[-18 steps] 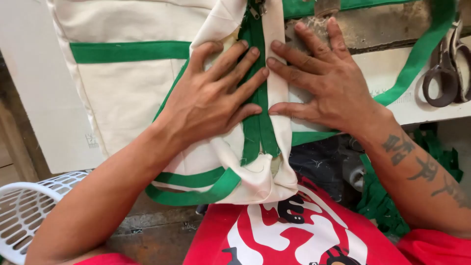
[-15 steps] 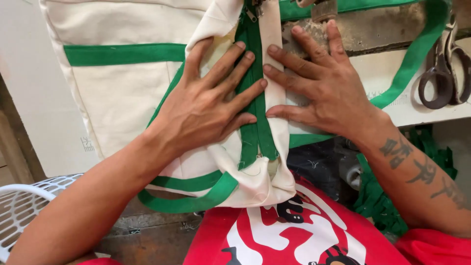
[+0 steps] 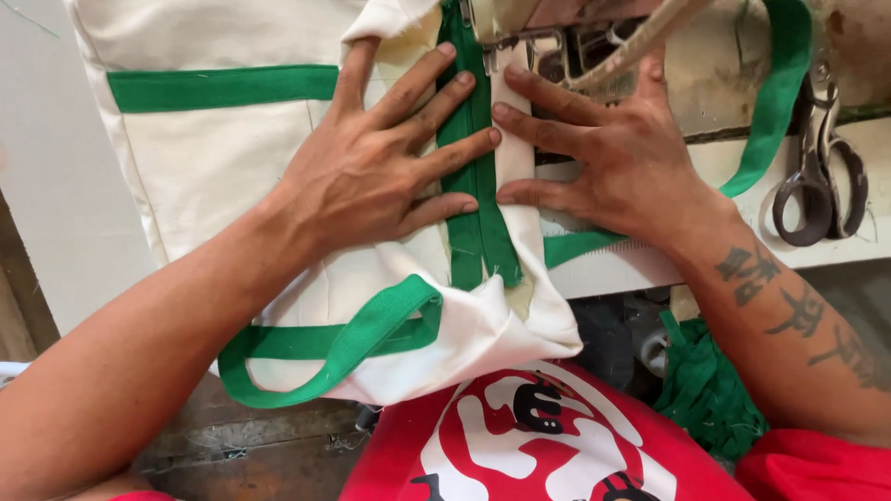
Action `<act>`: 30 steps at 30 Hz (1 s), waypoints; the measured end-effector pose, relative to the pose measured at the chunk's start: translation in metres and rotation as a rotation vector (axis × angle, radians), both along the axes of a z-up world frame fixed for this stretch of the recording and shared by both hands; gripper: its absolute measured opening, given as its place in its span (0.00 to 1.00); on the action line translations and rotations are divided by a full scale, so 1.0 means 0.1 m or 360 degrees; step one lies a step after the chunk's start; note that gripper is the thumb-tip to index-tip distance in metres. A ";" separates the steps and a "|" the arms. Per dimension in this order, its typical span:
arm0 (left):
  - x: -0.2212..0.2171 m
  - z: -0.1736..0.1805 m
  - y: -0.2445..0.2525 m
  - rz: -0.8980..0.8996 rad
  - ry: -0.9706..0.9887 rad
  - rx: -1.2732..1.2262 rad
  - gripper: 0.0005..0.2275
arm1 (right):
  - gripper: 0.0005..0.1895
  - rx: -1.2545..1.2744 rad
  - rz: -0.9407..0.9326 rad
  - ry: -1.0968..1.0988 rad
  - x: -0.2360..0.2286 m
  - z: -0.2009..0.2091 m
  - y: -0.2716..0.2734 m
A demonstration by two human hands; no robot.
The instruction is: Sewing green straps onto a white canvas tote bag using an industrial sewing machine.
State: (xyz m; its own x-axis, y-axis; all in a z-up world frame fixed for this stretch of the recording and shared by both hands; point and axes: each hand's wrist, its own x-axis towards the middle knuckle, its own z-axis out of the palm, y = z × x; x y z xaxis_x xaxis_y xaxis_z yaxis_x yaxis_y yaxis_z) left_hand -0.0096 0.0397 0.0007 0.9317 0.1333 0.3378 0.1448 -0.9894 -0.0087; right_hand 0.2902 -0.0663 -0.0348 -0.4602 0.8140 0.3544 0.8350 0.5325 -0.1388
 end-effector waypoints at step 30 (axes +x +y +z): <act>0.21 0.97 -1.54 -0.0159 0.0983 -0.1021 0.36 | 0.24 -0.1526 -0.1243 0.0973 -1.04 0.78 -1.25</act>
